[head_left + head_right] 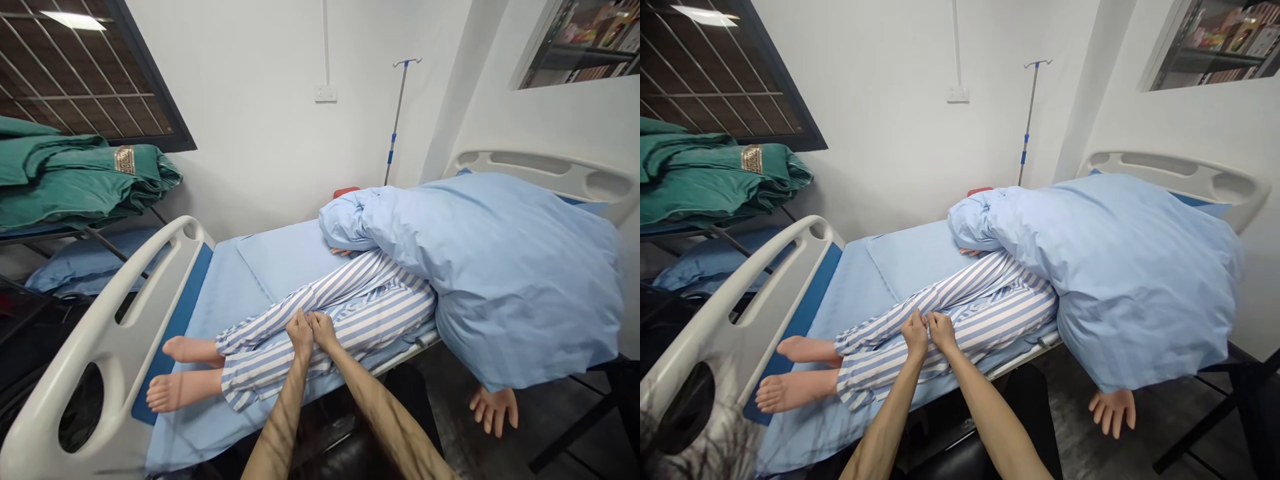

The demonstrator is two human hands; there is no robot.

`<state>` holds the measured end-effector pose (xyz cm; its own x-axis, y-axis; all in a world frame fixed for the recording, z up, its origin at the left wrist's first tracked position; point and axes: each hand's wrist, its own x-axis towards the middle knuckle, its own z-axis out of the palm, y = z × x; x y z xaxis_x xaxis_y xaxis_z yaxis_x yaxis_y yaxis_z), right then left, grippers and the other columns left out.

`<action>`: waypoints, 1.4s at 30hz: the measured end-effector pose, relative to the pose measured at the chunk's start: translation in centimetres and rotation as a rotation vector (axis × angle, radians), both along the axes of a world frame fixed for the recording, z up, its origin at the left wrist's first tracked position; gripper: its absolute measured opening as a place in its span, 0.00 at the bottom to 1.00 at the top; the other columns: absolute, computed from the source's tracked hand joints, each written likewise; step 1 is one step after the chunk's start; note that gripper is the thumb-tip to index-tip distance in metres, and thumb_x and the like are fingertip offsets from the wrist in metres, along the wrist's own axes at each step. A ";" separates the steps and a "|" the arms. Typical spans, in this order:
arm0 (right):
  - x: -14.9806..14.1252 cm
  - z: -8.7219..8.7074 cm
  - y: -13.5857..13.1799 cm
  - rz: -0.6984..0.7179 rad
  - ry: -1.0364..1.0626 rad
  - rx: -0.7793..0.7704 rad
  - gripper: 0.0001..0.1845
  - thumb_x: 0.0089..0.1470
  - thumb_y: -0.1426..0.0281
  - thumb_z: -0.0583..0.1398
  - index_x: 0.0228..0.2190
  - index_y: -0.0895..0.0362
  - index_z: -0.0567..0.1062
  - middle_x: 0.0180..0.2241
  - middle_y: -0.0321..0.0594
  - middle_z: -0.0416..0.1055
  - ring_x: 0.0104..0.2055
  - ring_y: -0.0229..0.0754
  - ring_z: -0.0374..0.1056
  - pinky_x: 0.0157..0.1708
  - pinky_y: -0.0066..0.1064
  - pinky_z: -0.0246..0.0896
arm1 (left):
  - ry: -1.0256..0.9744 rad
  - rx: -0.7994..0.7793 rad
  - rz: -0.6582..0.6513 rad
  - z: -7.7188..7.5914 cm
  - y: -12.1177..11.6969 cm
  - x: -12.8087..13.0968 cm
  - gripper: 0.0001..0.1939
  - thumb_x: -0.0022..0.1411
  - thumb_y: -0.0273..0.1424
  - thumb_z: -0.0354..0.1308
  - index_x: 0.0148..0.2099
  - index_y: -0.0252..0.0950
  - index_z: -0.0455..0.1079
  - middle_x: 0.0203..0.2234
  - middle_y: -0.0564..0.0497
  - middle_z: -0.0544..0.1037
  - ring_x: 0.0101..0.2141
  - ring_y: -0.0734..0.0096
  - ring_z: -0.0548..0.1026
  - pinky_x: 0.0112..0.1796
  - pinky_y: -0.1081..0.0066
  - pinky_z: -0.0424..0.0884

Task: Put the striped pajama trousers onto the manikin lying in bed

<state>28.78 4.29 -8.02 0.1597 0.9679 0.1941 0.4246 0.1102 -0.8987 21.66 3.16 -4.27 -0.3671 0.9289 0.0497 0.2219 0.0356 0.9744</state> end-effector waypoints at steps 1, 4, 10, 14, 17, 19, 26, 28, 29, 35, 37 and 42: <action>0.1 -0.1 0.0 -0.001 0.034 0.004 0.24 0.63 0.64 0.51 0.16 0.53 0.61 0.17 0.35 0.65 0.23 0.39 0.61 0.27 0.29 0.48 | 0.002 -0.015 0.008 0.0 0.0 0.4 0.26 0.72 0.36 0.41 0.19 0.41 0.51 0.15 0.54 0.59 0.22 0.73 0.60 0.30 0.71 0.62; 0.3 -0.2 0.2 -0.038 0.146 0.002 0.23 0.62 0.61 0.50 0.16 0.53 0.58 0.16 0.34 0.61 0.23 0.39 0.58 0.27 0.29 0.49 | 0.120 -0.061 -0.002 -0.3 -0.4 1.1 0.24 0.70 0.33 0.46 0.19 0.40 0.54 0.16 0.53 0.63 0.23 0.72 0.61 0.31 0.69 0.59; 0.8 1.3 1.0 -0.050 0.241 -0.055 0.22 0.59 0.63 0.51 0.15 0.53 0.56 0.15 0.31 0.55 0.23 0.37 0.53 0.25 0.28 0.49 | 0.290 -0.102 -0.092 -0.6 -0.8 1.1 0.21 0.69 0.31 0.49 0.21 0.39 0.60 0.19 0.50 0.71 0.25 0.70 0.64 0.32 0.68 0.54; 2.3 3.0 1.0 -0.010 0.138 0.006 0.24 0.61 0.62 0.53 0.15 0.54 0.57 0.16 0.30 0.55 0.24 0.36 0.53 0.27 0.28 0.46 | 0.326 -0.100 -0.110 -1.0 -0.5 1.1 0.24 0.71 0.31 0.48 0.20 0.39 0.57 0.18 0.51 0.68 0.24 0.70 0.63 0.31 0.68 0.52; 3.9 3.1 0.1 0.042 -0.020 0.050 0.24 0.63 0.62 0.53 0.17 0.54 0.58 0.17 0.31 0.57 0.24 0.36 0.55 0.28 0.29 0.44 | 0.349 -0.075 -0.113 -1.6 -0.4 1.0 0.25 0.71 0.31 0.49 0.19 0.39 0.54 0.17 0.52 0.66 0.24 0.70 0.61 0.32 0.68 0.52; 4.7 2.5 -0.5 0.047 -0.085 0.026 0.23 0.63 0.64 0.53 0.17 0.54 0.59 0.17 0.33 0.59 0.24 0.36 0.56 0.29 0.30 0.43 | 0.343 -0.060 -0.106 -1.9 -0.4 0.9 0.24 0.70 0.31 0.50 0.19 0.39 0.54 0.16 0.53 0.65 0.24 0.70 0.60 0.32 0.68 0.53; 5.5 0.6 -0.3 -0.021 0.079 0.012 0.25 0.63 0.59 0.50 0.16 0.53 0.56 0.16 0.32 0.56 0.23 0.37 0.55 0.27 0.30 0.44 | 0.003 -0.020 -0.073 -1.6 0.6 2.8 0.24 0.68 0.33 0.47 0.18 0.41 0.53 0.15 0.55 0.59 0.22 0.71 0.59 0.30 0.69 0.57; 5.6 0.4 0.0 -0.040 0.154 0.035 0.25 0.62 0.57 0.49 0.16 0.53 0.55 0.16 0.32 0.55 0.22 0.37 0.54 0.26 0.30 0.46 | -0.106 -0.041 -0.063 -1.2 0.8 4.1 0.24 0.69 0.33 0.44 0.18 0.43 0.51 0.14 0.55 0.58 0.21 0.71 0.59 0.29 0.69 0.59; 5.6 0.4 0.1 -0.047 0.182 0.039 0.25 0.61 0.57 0.49 0.16 0.52 0.56 0.16 0.32 0.55 0.23 0.37 0.54 0.26 0.30 0.46 | -0.091 -0.053 -0.071 -1.0 0.7 4.7 0.24 0.69 0.33 0.44 0.18 0.43 0.51 0.15 0.55 0.59 0.22 0.71 0.59 0.29 0.69 0.59; 6.0 0.8 0.4 -0.096 0.310 0.010 0.23 0.59 0.56 0.51 0.17 0.52 0.55 0.16 0.31 0.55 0.23 0.37 0.52 0.26 0.29 0.49 | 0.401 -0.116 -0.139 0.0 -0.5 6.6 0.18 0.67 0.27 0.52 0.23 0.38 0.61 0.21 0.48 0.72 0.26 0.70 0.63 0.33 0.68 0.53; 6.5 1.6 0.5 -0.084 0.261 -0.019 0.22 0.59 0.59 0.51 0.16 0.52 0.56 0.16 0.31 0.55 0.24 0.37 0.52 0.26 0.29 0.48 | 0.470 -0.143 -0.159 0.1 -0.6 6.7 0.17 0.68 0.27 0.51 0.24 0.37 0.63 0.25 0.46 0.75 0.27 0.70 0.64 0.33 0.68 0.52; 9.3 4.1 0.1 0.019 -0.028 0.015 0.23 0.62 0.64 0.53 0.16 0.54 0.58 0.16 0.31 0.56 0.24 0.35 0.53 0.29 0.29 0.45 | 0.548 -0.136 -0.248 -0.5 -0.8 6.6 0.19 0.69 0.29 0.49 0.24 0.37 0.64 0.25 0.45 0.76 0.28 0.68 0.65 0.33 0.67 0.50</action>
